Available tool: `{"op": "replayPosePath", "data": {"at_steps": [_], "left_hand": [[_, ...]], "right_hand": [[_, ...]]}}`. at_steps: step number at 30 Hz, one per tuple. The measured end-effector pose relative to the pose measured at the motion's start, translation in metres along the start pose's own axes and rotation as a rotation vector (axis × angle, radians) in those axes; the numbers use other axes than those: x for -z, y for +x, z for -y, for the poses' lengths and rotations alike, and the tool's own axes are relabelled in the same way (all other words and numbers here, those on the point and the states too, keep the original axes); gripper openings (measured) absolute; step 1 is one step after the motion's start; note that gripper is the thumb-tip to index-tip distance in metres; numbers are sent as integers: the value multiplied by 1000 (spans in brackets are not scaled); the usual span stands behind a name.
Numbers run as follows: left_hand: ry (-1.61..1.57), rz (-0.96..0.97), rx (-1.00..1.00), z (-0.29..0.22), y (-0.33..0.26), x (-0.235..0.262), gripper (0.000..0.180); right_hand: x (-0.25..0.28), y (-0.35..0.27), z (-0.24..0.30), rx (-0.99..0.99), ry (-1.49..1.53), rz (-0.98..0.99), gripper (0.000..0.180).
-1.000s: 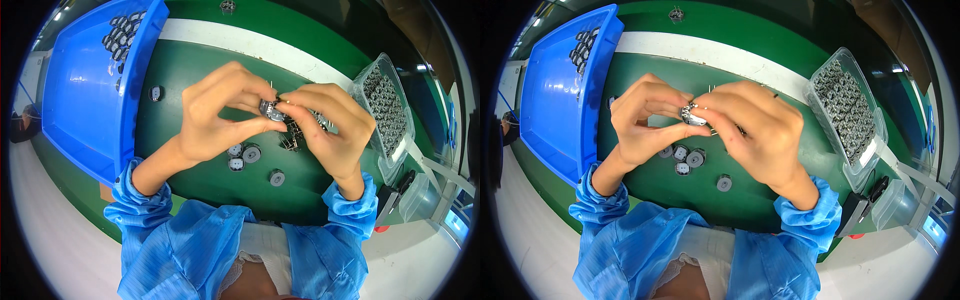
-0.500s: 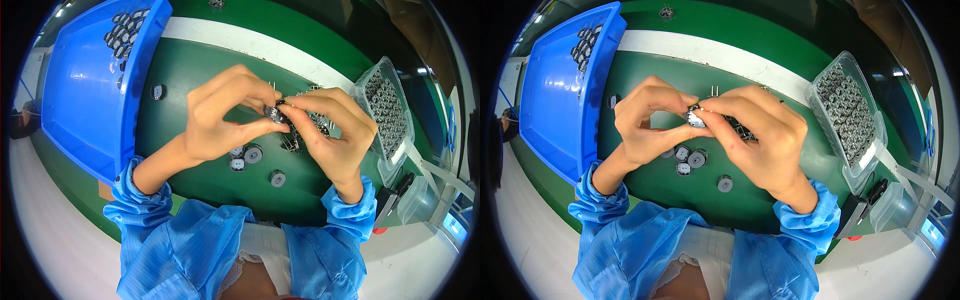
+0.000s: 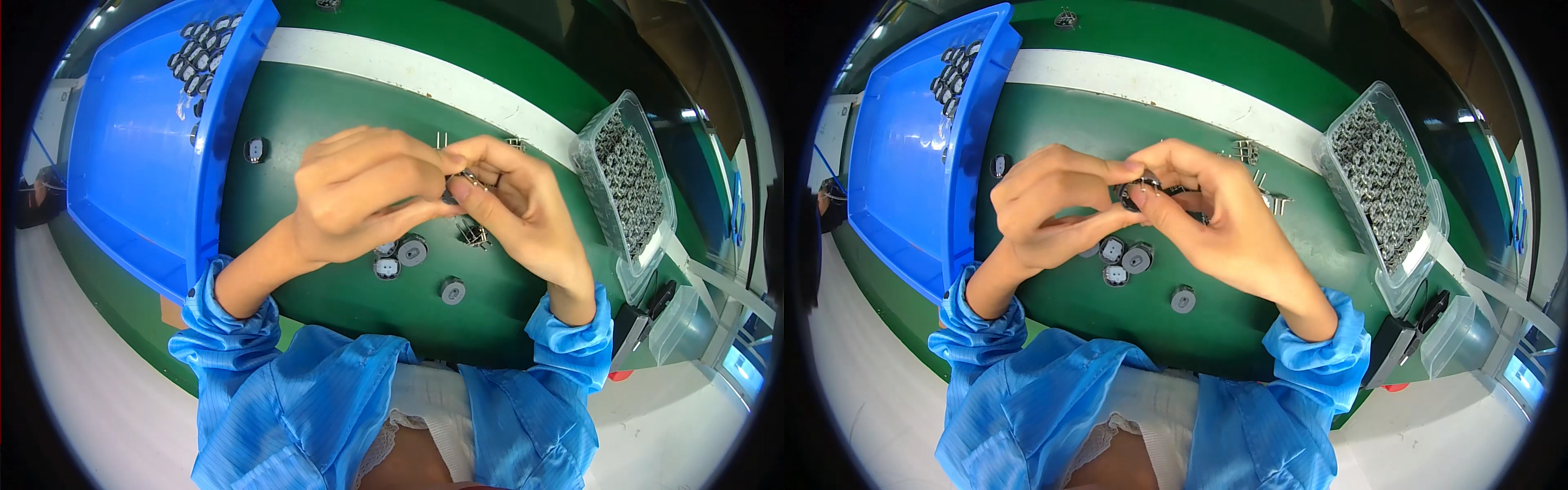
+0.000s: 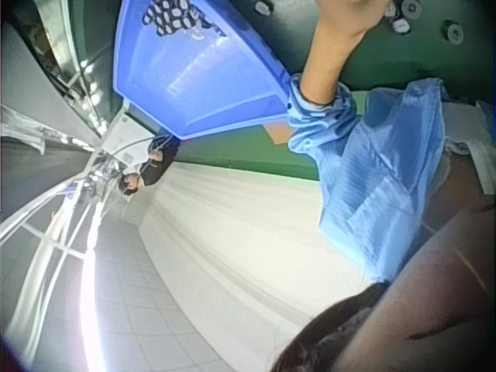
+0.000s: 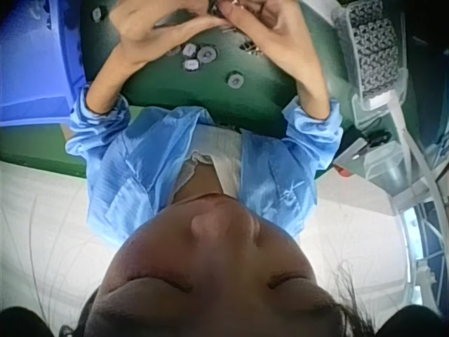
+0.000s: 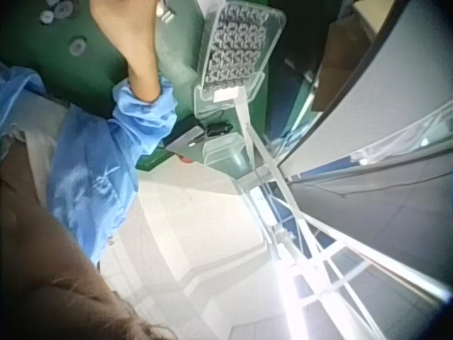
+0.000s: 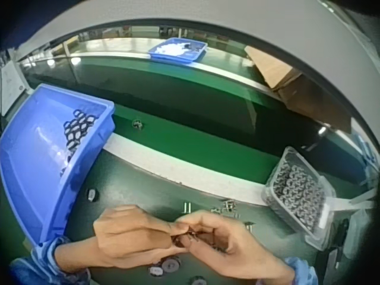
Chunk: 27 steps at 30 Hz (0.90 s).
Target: The person sits at a green workbench and assembles small grey circular components by inserting metal pins into them. They pick up the components and pins from a blue bin and a clear plastic tray, respectively, and place the assembled units into the blue bin.
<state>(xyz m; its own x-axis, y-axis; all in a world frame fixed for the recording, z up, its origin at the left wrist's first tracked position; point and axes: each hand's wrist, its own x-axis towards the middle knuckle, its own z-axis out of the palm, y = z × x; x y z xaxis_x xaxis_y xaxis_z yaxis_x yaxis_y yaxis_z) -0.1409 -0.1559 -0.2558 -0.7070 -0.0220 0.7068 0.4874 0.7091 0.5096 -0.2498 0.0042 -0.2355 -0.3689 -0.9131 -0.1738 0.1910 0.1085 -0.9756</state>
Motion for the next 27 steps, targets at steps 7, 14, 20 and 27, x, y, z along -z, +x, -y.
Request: {"op": "replayPosePath", "data": {"at_steps": [7,14,20,27], "left_hand": [[63,-29,80,-2,1,-2,30],[-204,748,229,-15,-1,11,40],[-202,974,310,-4,-12,7,28],[47,628,487,8,-9,13,32]], "right_hand": [[5,14,-9,104,-57,-6,12],[97,85,-35,62,-471,-485,25],[110,96,-56,319,-1287,-779,28],[54,25,-11,71,-1266,-357,18]]}}
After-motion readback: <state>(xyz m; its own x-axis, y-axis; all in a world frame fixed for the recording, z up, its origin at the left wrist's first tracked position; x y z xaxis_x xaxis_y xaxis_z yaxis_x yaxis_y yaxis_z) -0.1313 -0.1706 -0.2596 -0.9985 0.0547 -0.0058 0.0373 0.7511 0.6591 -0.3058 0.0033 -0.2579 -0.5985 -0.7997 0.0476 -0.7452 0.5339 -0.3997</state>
